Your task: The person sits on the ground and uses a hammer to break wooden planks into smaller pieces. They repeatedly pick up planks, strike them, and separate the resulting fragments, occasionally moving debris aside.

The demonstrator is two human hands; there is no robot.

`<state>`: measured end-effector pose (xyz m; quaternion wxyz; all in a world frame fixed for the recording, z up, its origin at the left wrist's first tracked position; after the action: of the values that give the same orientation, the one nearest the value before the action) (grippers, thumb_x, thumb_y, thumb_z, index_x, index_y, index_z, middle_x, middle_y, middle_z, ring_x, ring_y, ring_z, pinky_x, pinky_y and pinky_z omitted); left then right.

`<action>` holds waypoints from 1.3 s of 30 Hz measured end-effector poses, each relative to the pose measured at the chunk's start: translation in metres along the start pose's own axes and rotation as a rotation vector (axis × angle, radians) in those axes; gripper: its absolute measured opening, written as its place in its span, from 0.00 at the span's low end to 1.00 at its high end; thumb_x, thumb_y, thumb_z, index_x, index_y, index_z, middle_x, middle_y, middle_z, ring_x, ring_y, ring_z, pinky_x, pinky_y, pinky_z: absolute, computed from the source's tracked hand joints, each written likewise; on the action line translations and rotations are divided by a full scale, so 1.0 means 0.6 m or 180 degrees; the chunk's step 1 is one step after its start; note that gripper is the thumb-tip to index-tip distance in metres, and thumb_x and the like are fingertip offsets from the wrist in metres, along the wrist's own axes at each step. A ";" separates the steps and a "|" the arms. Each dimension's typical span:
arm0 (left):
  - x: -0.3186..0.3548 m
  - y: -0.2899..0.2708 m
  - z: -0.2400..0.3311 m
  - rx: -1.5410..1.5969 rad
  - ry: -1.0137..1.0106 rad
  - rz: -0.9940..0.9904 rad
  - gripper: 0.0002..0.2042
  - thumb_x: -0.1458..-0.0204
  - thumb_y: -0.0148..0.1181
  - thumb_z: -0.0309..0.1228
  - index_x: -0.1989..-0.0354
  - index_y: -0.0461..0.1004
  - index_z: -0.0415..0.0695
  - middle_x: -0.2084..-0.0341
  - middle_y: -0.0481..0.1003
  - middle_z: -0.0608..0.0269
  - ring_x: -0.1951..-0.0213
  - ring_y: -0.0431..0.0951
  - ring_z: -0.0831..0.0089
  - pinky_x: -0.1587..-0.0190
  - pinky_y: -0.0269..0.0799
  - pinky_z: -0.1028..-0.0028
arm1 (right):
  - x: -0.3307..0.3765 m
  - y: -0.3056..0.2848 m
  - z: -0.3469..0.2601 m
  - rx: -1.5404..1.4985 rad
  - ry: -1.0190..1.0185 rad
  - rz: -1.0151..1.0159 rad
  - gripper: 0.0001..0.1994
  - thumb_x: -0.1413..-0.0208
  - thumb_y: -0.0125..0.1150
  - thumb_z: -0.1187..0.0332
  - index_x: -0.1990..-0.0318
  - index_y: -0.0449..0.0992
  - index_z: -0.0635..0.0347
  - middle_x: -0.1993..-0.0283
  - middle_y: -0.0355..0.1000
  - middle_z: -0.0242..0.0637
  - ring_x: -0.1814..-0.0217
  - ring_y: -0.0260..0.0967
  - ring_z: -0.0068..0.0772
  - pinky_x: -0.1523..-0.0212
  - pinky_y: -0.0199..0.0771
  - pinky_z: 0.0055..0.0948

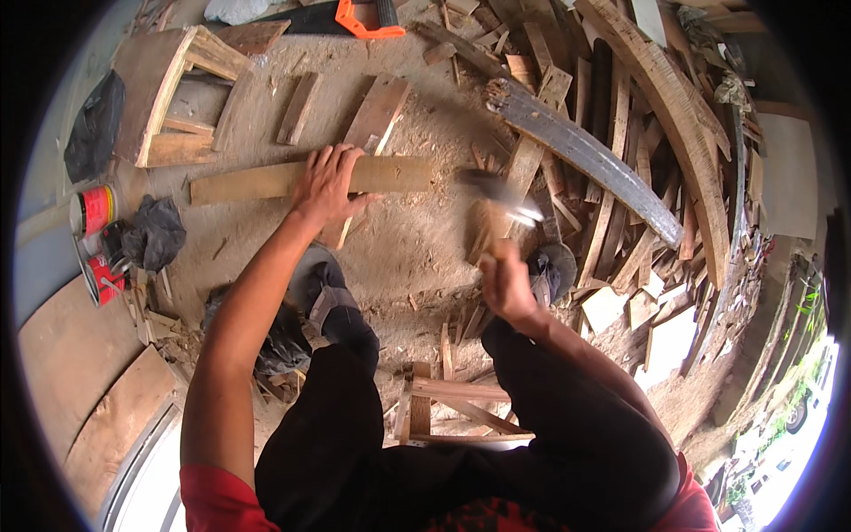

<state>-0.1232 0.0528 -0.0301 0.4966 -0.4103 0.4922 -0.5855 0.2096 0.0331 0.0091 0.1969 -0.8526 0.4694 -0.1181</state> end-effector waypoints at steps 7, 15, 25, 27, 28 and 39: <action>0.004 0.003 -0.003 0.0134 0.0097 -0.0005 0.41 0.54 0.58 0.65 0.43 0.62 0.44 0.47 0.66 0.52 0.46 0.66 0.53 0.43 0.59 0.54 | 0.005 -0.022 -0.008 -0.1080 0.0950 0.0261 0.11 0.32 0.47 0.64 0.57 0.60 0.64 0.82 0.63 0.35 0.82 0.62 0.21 0.83 0.61 0.31; -0.006 -0.004 -0.003 0.0170 0.0188 -0.0042 0.41 0.55 0.57 0.66 0.44 0.63 0.43 0.49 0.67 0.51 0.48 0.67 0.52 0.45 0.60 0.54 | 0.029 0.008 0.043 -0.1027 0.1563 -0.0293 0.11 0.32 0.47 0.63 0.55 0.60 0.63 0.80 0.65 0.35 0.84 0.63 0.27 0.85 0.59 0.31; -0.005 -0.009 -0.003 0.0214 0.0185 -0.0056 0.39 0.53 0.57 0.65 0.45 0.63 0.43 0.49 0.67 0.51 0.47 0.67 0.52 0.43 0.59 0.54 | 0.024 0.015 0.019 -0.0799 0.1710 -0.0409 0.13 0.31 0.46 0.60 0.56 0.60 0.62 0.80 0.62 0.27 0.81 0.58 0.16 0.81 0.59 0.25; -0.011 -0.010 -0.007 0.0262 0.0179 -0.0058 0.40 0.54 0.58 0.65 0.45 0.64 0.43 0.49 0.67 0.51 0.47 0.67 0.51 0.43 0.59 0.54 | 0.022 0.000 0.020 -0.1351 0.1621 0.0083 0.12 0.31 0.45 0.61 0.59 0.61 0.61 0.80 0.59 0.25 0.81 0.55 0.14 0.82 0.59 0.24; -0.015 -0.012 -0.006 0.0284 0.0179 -0.0057 0.40 0.55 0.58 0.65 0.45 0.64 0.43 0.49 0.67 0.51 0.47 0.67 0.51 0.43 0.59 0.54 | 0.021 0.002 0.033 -0.1304 0.1496 0.0036 0.12 0.31 0.45 0.61 0.59 0.62 0.62 0.79 0.61 0.28 0.80 0.58 0.18 0.81 0.60 0.26; -0.065 -0.093 0.001 0.1980 -0.0081 -0.0395 0.41 0.57 0.66 0.61 0.46 0.70 0.35 0.56 0.74 0.45 0.51 0.74 0.49 0.45 0.69 0.59 | -0.023 -0.043 -0.045 -0.1952 0.2513 -0.0665 0.17 0.31 0.44 0.50 0.60 0.64 0.57 0.79 0.56 0.23 0.82 0.50 0.14 0.83 0.51 0.21</action>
<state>-0.1256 0.0922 0.0253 0.5677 -0.2753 0.2572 -0.7320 0.2114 0.0512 0.0449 -0.2676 -0.8039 0.4333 -0.3071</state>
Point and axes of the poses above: each hand's wrist, its own x-axis away from the middle knuckle, its own y-axis out of the palm, z = x × y, the point moved 4 cm from there along -x, towards the middle knuckle
